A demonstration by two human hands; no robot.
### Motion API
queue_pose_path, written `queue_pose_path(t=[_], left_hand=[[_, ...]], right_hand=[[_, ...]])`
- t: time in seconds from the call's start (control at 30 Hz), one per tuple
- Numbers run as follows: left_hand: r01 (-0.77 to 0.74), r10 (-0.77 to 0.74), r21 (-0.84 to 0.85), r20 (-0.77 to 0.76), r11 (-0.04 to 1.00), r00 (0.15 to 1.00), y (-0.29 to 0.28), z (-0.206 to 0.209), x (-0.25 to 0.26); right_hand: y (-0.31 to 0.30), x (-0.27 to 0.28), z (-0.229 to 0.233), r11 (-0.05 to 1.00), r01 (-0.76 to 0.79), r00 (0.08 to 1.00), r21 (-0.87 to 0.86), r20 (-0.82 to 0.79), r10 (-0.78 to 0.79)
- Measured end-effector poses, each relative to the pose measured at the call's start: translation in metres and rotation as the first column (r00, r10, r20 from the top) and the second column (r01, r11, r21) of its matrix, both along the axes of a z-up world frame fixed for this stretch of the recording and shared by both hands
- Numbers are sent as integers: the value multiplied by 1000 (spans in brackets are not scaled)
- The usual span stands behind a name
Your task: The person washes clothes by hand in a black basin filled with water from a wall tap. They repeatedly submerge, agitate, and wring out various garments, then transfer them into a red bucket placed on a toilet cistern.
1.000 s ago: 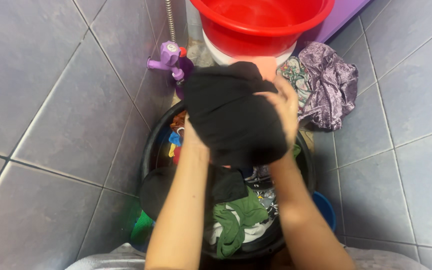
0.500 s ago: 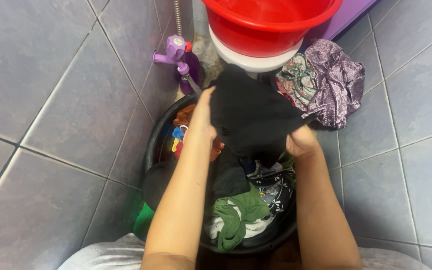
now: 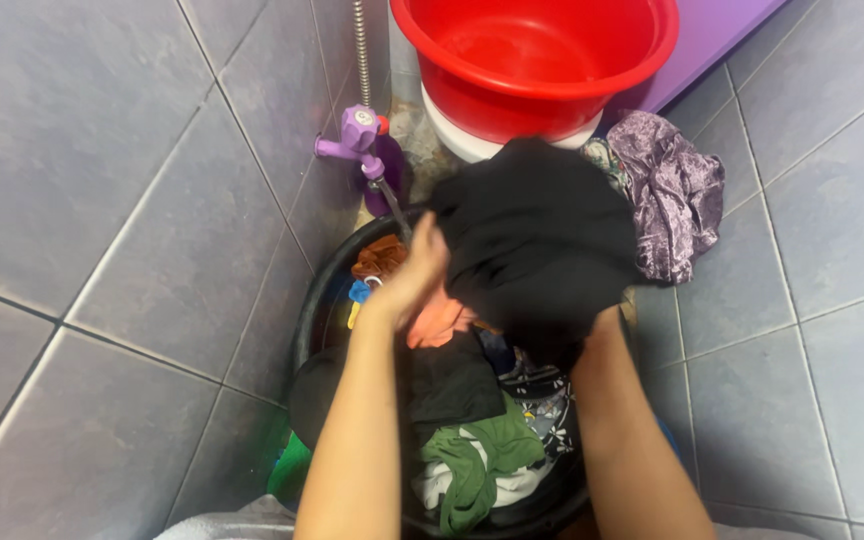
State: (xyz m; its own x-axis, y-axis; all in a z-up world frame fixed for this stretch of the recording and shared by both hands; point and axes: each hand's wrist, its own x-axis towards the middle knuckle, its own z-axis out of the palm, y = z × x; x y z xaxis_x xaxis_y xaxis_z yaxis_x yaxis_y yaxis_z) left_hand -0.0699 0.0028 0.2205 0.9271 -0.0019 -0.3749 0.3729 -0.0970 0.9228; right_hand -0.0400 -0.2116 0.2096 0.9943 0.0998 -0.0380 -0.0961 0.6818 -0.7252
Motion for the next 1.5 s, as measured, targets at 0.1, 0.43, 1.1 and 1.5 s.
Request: queue_pose_path(t=[0.1, 0.43, 1.1, 1.5], left_hand=[[306, -297, 178, -79, 935, 952, -5, -14, -15], [-45, 115, -879, 11, 474, 993, 2, -98, 49], [52, -64, 140, 83, 989, 995, 19, -163, 21], [-184, 112, 701, 148, 689, 983, 59, -161, 23]], right_hand=[[-15, 9, 9, 1000, 26, 1000, 5, -3, -26], [-29, -28, -32, 997, 7, 972, -82, -234, -26], [18, 228, 195, 911, 81, 940, -405, -274, -205], [-58, 116, -7, 520, -381, 920, -764, -261, 292]])
